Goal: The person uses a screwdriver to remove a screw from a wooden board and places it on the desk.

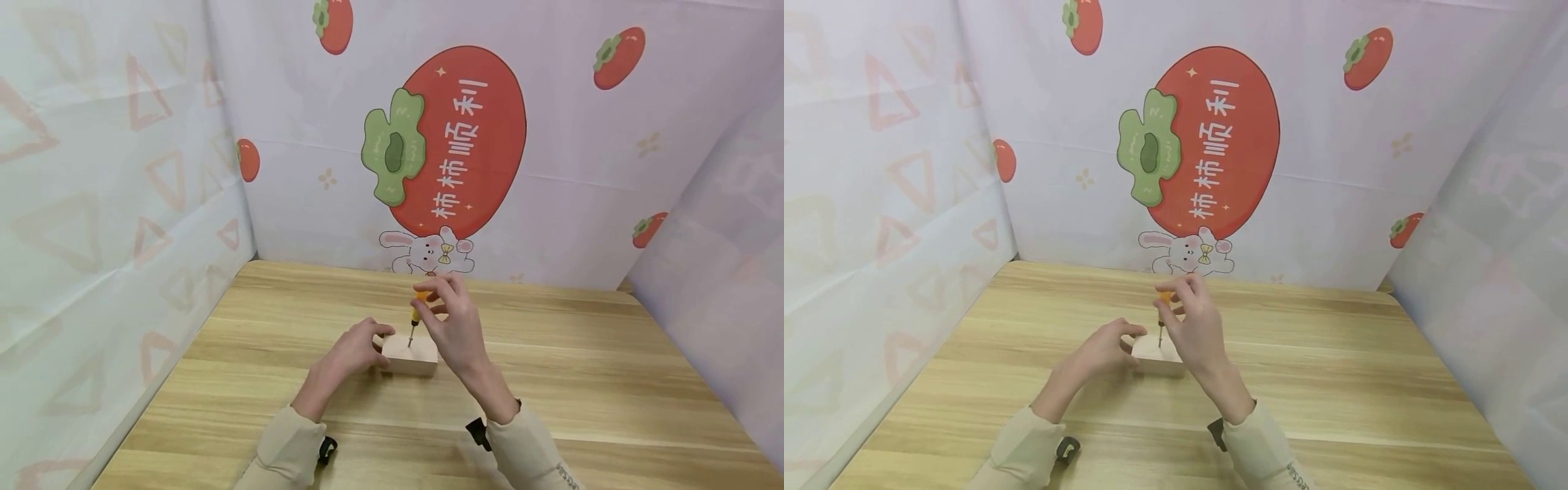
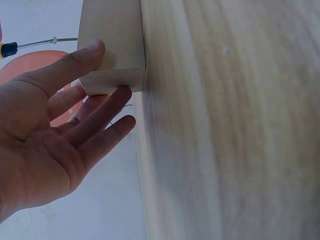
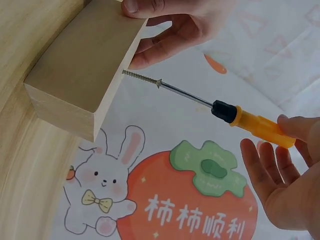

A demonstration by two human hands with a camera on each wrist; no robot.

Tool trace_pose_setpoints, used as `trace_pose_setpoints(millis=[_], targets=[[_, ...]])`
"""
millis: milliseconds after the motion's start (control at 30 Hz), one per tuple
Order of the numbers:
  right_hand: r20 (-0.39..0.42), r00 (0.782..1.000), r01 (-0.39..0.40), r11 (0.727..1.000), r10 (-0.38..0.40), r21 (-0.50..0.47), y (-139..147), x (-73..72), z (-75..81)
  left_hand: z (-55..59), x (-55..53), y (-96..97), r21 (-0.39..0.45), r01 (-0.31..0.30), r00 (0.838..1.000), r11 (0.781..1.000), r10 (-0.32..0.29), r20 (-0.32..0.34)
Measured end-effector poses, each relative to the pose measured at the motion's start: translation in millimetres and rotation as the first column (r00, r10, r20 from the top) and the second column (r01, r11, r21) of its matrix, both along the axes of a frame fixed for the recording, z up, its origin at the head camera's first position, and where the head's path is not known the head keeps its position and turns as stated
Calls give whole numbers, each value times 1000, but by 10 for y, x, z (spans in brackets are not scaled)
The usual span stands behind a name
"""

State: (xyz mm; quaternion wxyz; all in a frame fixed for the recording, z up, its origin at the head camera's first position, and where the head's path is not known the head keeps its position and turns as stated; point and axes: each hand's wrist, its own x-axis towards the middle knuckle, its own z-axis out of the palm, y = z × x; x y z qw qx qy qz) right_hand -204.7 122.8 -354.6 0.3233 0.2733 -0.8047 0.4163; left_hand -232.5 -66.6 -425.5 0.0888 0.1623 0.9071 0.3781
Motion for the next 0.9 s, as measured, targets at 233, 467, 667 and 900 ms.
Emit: trace_pose_setpoints(millis=[233, 467, 667, 900], targets=[[-2, 1000, 9, 1000, -9, 3, 21, 12, 10, -10, 1, -8, 14, -5, 1000, 1000, 5, -1], [14, 1000, 17, 1000, -17, 10, 34, 23, 11, -8, 4, -8, 10, -1, 1000, 1000, 1, -7], [29, 999, 36, 998, -38, 50, 39, 36, 25, -6, 8, -16, 14, -1, 1000, 1000, 1, -9], [25, 999, -22, 998, 21, 56, 100, 54, 41, 11, 14, -21, 19, 10, 1000, 1000, -9, -11]])
